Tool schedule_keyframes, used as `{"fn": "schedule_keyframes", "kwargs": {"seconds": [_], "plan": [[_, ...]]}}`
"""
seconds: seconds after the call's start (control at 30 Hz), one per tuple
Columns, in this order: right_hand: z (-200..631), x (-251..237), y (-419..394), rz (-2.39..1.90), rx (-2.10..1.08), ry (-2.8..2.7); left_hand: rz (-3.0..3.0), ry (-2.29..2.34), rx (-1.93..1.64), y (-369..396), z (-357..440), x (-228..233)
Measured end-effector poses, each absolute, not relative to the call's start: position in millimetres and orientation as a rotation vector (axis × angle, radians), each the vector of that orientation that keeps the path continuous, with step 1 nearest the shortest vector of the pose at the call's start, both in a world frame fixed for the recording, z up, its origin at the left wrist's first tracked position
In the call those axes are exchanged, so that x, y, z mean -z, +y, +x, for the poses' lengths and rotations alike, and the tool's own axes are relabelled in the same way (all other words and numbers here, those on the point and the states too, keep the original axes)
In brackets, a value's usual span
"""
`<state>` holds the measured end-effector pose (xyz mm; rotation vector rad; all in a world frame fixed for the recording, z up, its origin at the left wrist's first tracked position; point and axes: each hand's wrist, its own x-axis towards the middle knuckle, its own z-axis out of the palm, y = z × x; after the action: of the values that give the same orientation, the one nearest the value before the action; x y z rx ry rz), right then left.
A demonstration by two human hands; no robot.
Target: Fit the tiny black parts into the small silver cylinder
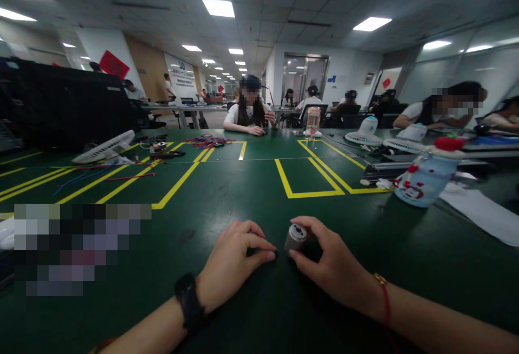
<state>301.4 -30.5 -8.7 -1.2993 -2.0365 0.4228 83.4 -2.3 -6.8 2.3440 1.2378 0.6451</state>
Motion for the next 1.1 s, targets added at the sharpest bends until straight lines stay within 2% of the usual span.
{"fn": "schedule_keyframes", "kwargs": {"seconds": [0.13,0.3,0.43,0.53,0.67,0.73,0.83,0.9,1.0,1.1], "plan": [[345,4,-25,-1.49,-0.241,-1.934,2.236,1.215,-0.668,-3,78,3],[452,1,-22,-1.903,0.128,-1.561,1.994,1.27,-0.788,-4,49,-14],[525,0,-28,-2.171,0.156,-1.524,1.794,1.444,-0.814,-4,18,-20],[535,2,-28,-2.24,0.205,-1.572,1.692,1.514,-0.834,-4,7,-17],[476,2,-24,-1.994,0.794,-1.703,1.698,1.522,-0.862,-2,10,-12],[422,0,-23,-1.736,0.714,-1.956,1.707,1.524,-0.871,-1,13,-10],[336,-1,-25,-1.412,0.115,-2.354,1.719,1.533,-0.867,-2,15,-11],[293,0,-24,-1.298,-0.138,-2.44,1.736,1.537,-0.852,-3,13,-11],[275,-4,-17,-1.26,-0.255,-2.441,1.751,1.539,-0.825,-5,10,-11],[316,-17,-9,-1.37,-0.109,-2.281,1.74,1.536,-0.815,-5,8,-10]]}}
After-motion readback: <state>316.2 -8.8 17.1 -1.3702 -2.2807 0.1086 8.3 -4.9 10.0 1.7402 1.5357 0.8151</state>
